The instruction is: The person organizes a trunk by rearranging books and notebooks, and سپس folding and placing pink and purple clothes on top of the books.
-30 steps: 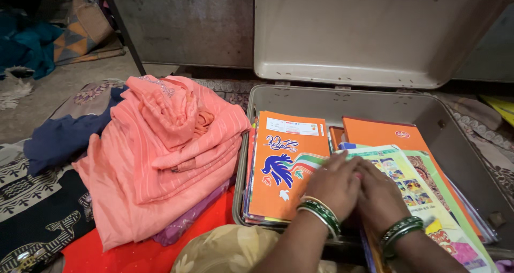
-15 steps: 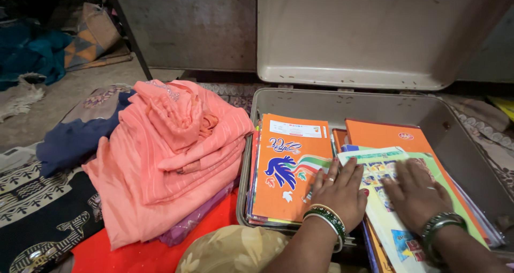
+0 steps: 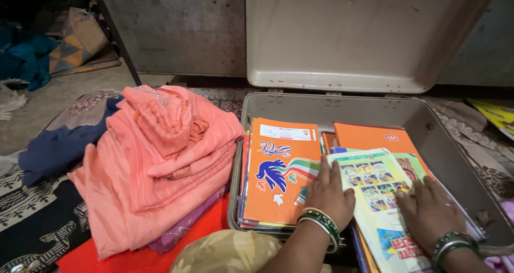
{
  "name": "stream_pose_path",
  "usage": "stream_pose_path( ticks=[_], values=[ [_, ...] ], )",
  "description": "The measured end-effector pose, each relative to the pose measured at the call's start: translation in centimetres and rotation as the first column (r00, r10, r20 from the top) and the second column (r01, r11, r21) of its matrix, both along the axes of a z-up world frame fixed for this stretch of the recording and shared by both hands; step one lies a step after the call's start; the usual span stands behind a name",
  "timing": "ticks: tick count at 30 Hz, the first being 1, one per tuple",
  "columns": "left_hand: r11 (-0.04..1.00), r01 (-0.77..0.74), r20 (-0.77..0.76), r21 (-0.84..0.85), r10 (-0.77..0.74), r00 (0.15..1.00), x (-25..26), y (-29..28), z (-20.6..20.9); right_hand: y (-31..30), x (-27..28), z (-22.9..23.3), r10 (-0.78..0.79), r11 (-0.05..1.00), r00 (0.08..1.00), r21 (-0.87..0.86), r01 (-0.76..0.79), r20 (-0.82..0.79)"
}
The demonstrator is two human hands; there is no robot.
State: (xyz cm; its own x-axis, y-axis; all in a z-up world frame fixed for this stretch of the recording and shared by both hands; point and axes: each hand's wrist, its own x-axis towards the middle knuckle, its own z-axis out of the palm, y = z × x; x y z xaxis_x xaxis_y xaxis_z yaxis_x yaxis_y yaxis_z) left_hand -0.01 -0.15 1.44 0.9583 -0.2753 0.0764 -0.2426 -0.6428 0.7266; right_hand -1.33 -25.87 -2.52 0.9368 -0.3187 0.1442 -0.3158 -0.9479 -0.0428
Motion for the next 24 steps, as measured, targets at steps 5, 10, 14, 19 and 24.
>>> stream_pose_path(
  ticks=[5,10,14,19,24],
  values=[
    [0.990,-0.097,-0.140,-0.105,0.082,0.987,1.1,-0.1,-1.0,2.2,0.2,-0.7,0.044,0.999,0.997,-0.005,-0.044,0.063],
    [0.789,-0.366,-0.192,-0.494,0.312,0.930,4.2,0.6,-4.7,5.7,1.0,0.8,0.031,0.996,0.999,0.085,-0.028,-0.038],
    [0.189,-0.523,-0.536,-0.831,-0.021,0.844,6.3,2.3,-5.6,8.9,0.4,3.5,0.049,0.968,0.999,0.248,-0.043,-0.017],
    [-0.068,-0.524,-0.498,-0.849,-0.230,0.836,6.5,4.9,-2.3,11.2,1.1,7.6,0.108,0.583,0.994,0.810,-0.061,-0.002],
    [-0.250,-0.332,-0.281,-0.909,-0.218,0.934,6.9,7.8,1.2,11.6,2.6,11.2,0.111,0.027,0.990,0.996,0.082,-0.084]
  ],
)
